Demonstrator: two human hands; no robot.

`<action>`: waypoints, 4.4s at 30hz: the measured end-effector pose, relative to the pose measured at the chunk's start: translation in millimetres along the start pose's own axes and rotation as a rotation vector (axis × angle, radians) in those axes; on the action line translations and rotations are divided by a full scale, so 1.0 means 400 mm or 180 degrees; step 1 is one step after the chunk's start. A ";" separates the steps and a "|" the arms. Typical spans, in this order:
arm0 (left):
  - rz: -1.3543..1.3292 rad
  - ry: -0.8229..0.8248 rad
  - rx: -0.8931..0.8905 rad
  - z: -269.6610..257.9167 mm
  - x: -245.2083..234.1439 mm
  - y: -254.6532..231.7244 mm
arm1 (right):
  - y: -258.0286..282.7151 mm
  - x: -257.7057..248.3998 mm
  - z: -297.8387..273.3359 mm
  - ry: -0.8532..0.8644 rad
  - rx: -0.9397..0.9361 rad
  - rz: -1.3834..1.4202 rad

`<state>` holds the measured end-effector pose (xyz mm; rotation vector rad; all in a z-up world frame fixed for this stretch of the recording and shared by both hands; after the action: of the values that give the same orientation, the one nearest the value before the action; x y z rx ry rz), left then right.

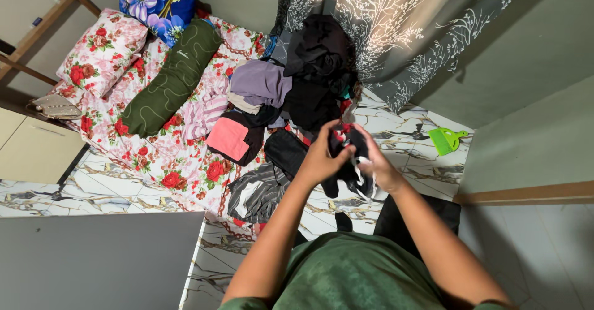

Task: The person places several items of clothing into a closet, including a pair of tan pants, a black shirt, and a gray striped shirt.

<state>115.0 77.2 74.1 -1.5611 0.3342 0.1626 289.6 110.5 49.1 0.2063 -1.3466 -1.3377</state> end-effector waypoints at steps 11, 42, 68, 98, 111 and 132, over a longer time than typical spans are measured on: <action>0.0616 0.1004 0.1557 -0.050 -0.070 0.102 | 0.155 -0.041 0.031 0.0694 0.1552 -0.1513; -0.1039 0.0211 -0.0960 -0.030 -0.030 0.184 | 0.002 -0.101 -0.118 -0.1377 0.1252 -0.2501; -0.0826 -0.0791 -0.1117 -0.124 0.097 0.466 | -0.171 -0.203 -0.153 -0.1544 0.1506 -0.0818; -0.4556 0.0507 -0.1005 -0.046 -0.090 0.276 | -0.187 -0.244 0.017 -0.0802 0.1736 0.0502; -0.2922 -0.0257 -0.1157 -0.234 -0.234 0.292 | -0.304 -0.202 0.113 -0.0273 0.2074 0.0382; -0.2670 -0.3024 0.0181 -0.489 -0.253 0.331 | -0.532 0.033 0.448 0.1026 0.2382 0.1093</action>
<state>-42.5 -104.7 -15.7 -1.2858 -1.0353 0.2087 29.0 129.9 -47.4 0.6356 -1.4661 -0.4468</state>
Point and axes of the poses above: each hand's wrist, its own z-axis towards the middle knuckle, its own x-axis out of the palm, y = z × x, the point moved 2 cm from there along z, towards the middle knuckle, and after that the axes turned 15 degrees about y, right-handed, at the moved point
